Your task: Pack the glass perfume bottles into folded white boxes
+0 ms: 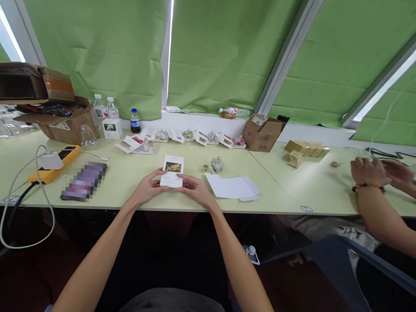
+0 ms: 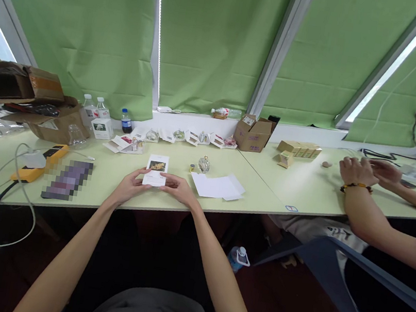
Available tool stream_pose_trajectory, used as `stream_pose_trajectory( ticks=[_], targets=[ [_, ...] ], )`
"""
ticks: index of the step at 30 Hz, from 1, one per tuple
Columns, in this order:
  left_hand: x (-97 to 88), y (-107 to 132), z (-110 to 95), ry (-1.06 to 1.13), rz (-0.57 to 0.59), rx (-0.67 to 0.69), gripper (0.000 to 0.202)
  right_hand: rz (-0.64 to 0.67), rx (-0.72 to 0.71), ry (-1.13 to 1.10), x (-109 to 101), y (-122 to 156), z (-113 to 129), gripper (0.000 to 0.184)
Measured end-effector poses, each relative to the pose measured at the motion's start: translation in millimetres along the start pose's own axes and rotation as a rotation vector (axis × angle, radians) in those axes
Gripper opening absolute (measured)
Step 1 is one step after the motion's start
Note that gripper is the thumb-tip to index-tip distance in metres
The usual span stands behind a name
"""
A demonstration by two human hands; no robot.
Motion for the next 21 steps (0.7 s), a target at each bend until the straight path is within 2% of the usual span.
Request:
stream_pose_trajectory(
  ticks=[21],
  targets=[
    [-0.7, 0.6, -3.1, -0.023, -0.012, -0.018, 0.062, -0.001, -0.002, 0.028, -0.3, 0.0, 1.2, 0.062]
  ],
)
Point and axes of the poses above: each hand's wrist, its own y-axis away from the middle knuckle, its own x-axis out of the palm, z = x × y, the point moved 5 cm from there along -y, towards the middle knuckle, and after that the axes turned 15 degrees about -y, right-handed, at the moved point
